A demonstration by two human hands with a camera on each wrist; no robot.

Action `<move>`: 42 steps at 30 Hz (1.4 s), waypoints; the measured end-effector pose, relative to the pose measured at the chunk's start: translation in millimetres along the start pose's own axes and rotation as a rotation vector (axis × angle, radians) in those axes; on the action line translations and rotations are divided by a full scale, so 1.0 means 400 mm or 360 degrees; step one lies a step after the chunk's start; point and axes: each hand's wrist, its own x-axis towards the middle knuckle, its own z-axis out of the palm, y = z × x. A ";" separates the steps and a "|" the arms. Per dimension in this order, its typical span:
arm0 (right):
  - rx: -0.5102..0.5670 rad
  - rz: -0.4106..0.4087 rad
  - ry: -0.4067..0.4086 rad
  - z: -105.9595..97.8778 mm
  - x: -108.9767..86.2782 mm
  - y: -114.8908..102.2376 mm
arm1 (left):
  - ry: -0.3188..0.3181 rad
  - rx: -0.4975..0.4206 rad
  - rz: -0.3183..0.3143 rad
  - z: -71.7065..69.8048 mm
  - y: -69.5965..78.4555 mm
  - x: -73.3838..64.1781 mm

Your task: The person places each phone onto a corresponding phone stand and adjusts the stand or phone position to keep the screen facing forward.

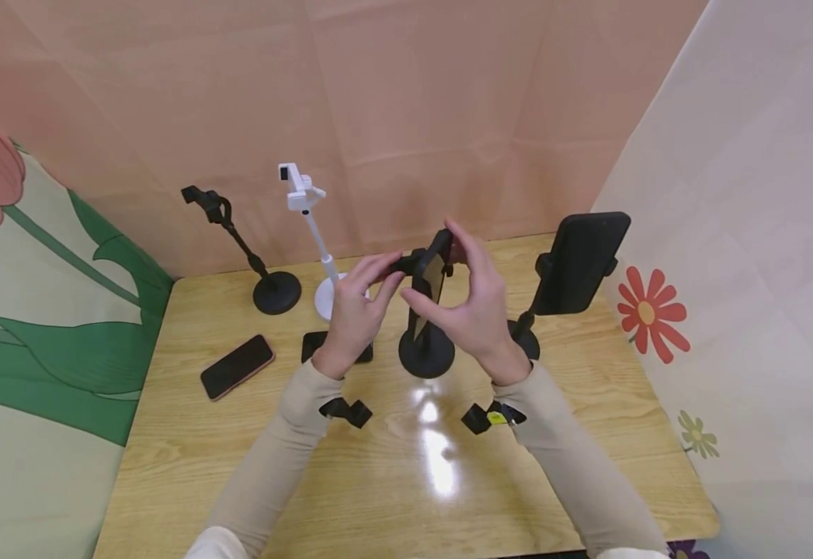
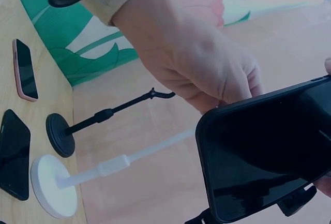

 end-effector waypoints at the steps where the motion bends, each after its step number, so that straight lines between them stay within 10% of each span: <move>1: -0.0009 -0.0013 -0.0002 0.001 0.004 0.001 | -0.0002 0.0005 0.0007 -0.001 0.001 0.000; 42: -0.0408 -0.0189 0.0226 0.068 0.042 0.058 | 0.0064 0.0220 0.0161 -0.003 0.006 -0.001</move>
